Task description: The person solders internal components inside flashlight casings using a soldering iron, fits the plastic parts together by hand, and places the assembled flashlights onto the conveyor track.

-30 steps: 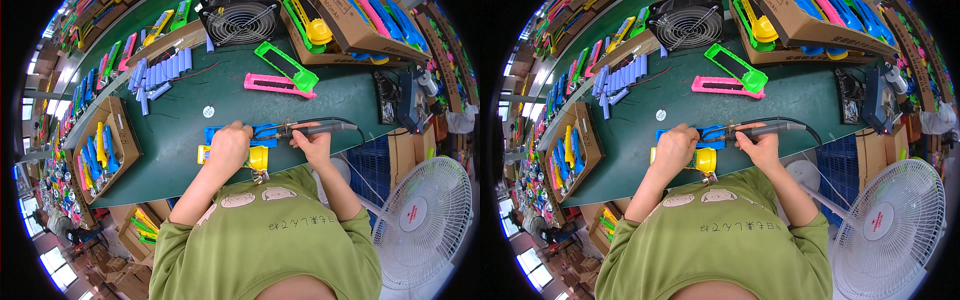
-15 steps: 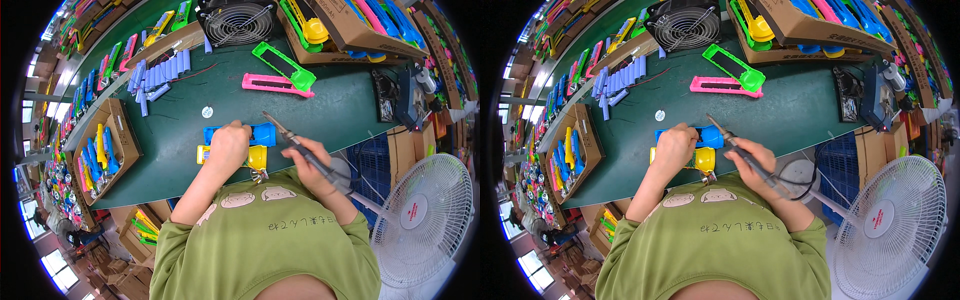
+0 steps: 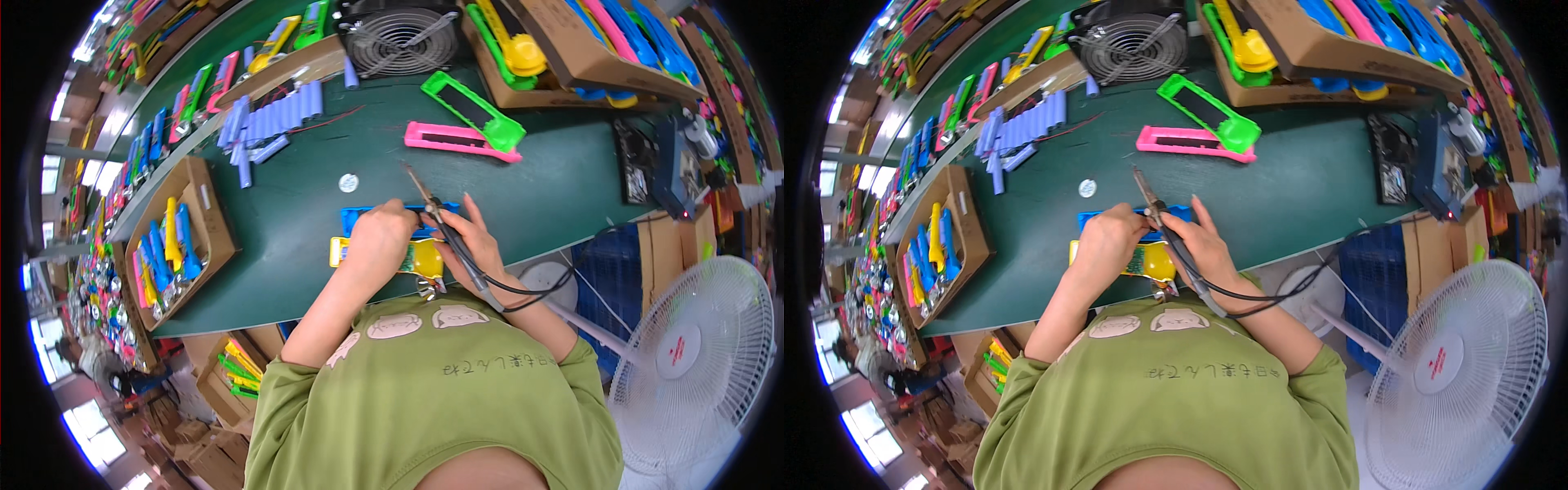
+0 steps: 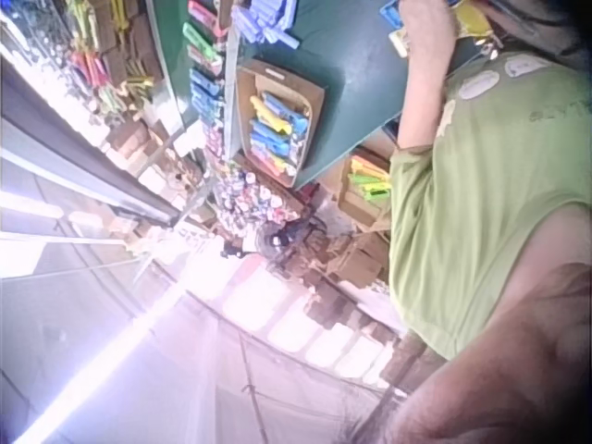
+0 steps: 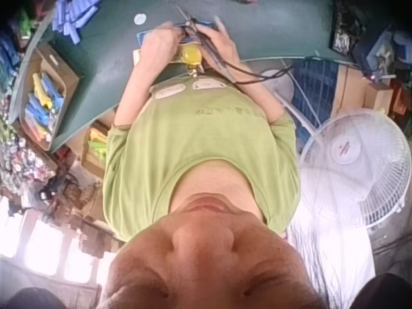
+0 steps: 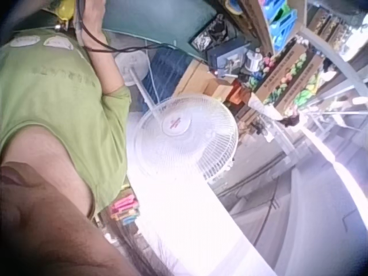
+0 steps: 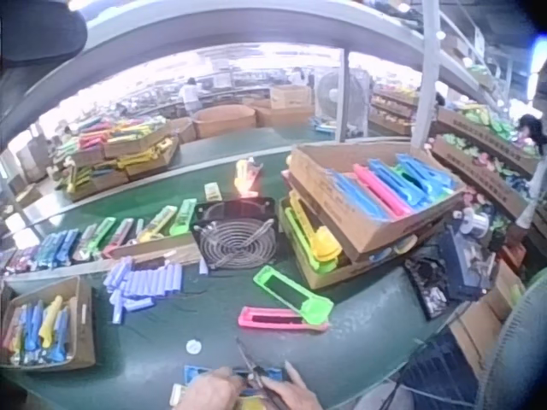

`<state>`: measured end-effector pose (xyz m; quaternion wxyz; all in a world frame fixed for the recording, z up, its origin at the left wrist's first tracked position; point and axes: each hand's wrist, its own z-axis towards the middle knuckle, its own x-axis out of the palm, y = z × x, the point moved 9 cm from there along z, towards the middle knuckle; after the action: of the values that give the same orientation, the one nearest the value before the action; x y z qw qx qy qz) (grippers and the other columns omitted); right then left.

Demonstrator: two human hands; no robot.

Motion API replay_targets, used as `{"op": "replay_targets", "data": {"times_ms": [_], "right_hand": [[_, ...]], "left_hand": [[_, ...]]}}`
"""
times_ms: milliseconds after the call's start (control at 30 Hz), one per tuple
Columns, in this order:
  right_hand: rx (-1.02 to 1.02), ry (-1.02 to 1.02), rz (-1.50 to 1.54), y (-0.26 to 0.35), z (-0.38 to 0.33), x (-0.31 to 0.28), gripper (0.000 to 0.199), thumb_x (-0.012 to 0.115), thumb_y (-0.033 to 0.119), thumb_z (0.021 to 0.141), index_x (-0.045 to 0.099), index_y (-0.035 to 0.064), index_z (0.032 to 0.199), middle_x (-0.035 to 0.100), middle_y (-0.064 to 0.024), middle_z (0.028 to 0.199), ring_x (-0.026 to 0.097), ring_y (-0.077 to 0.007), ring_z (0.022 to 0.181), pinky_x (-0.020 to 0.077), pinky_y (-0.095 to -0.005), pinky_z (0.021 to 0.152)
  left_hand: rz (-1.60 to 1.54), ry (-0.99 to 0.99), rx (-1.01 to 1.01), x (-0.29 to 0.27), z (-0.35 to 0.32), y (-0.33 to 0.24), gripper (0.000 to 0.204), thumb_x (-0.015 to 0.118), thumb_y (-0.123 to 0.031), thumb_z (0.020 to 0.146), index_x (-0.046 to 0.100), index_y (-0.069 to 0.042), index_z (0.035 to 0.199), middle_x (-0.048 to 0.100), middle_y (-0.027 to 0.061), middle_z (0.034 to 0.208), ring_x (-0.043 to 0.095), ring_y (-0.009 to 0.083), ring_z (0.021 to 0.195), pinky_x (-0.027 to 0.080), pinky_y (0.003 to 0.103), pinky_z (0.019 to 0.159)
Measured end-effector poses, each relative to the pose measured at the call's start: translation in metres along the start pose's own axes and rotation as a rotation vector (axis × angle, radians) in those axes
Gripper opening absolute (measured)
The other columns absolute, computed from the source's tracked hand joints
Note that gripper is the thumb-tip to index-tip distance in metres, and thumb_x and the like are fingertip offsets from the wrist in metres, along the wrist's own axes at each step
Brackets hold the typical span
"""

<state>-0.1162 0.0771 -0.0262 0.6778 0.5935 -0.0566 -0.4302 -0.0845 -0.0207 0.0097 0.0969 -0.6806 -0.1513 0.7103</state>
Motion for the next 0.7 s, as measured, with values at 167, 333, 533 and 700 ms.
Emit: {"op": "replay_targets", "data": {"times_ms": [167,333,533,700], "right_hand": [[-0.088,-0.104,-0.178,0.008,0.004,-0.016,0.041,0.057,-0.006,0.074,0.045,0.0042,0.111,0.064,-0.0091,0.095,0.061,-0.0229,0.078,0.0257,-0.0503,0.102],[0.063,0.059,-0.185,0.000,0.023,-0.017,0.026,0.053,-0.002,0.076,0.051,0.0007,0.102,0.065,-0.0081,0.097,0.061,-0.0178,0.095,0.0136,-0.0451,0.108],[-0.036,-0.028,-0.134,-0.001,0.020,-0.018,0.031,0.055,-0.001,0.074,0.051,0.0019,0.105,0.065,-0.0046,0.099,0.062,-0.0176,0.092,0.0122,-0.0473,0.108],[-0.073,-0.132,-0.105,0.010,0.007,-0.033,0.046,0.064,-0.003,0.070,0.044,0.0040,0.110,0.065,-0.0056,0.090,0.063,-0.0211,0.075,0.0175,-0.0529,0.104]], "left_hand": [[-0.111,-0.194,0.347,-0.040,-0.034,-0.013,0.029,0.057,-0.005,0.064,0.062,-0.005,0.092,0.058,0.0064,0.084,0.056,0.0223,0.077,0.045,0.033,0.066],[-0.023,-0.313,0.368,-0.035,-0.061,-0.019,0.034,0.060,-0.009,0.059,0.063,-0.006,0.094,0.059,0.0036,0.095,0.055,0.0207,0.082,0.046,0.032,0.072],[-0.198,-0.531,0.231,-0.018,-0.061,-0.012,0.031,0.062,0.000,0.059,0.062,-0.004,0.089,0.061,0.0073,0.090,0.059,0.0212,0.077,0.048,0.030,0.066],[-0.135,-0.382,0.286,-0.015,-0.063,-0.013,0.031,0.058,-0.002,0.061,0.060,-0.003,0.092,0.059,0.0077,0.101,0.057,0.0225,0.090,0.048,0.032,0.074]]}}
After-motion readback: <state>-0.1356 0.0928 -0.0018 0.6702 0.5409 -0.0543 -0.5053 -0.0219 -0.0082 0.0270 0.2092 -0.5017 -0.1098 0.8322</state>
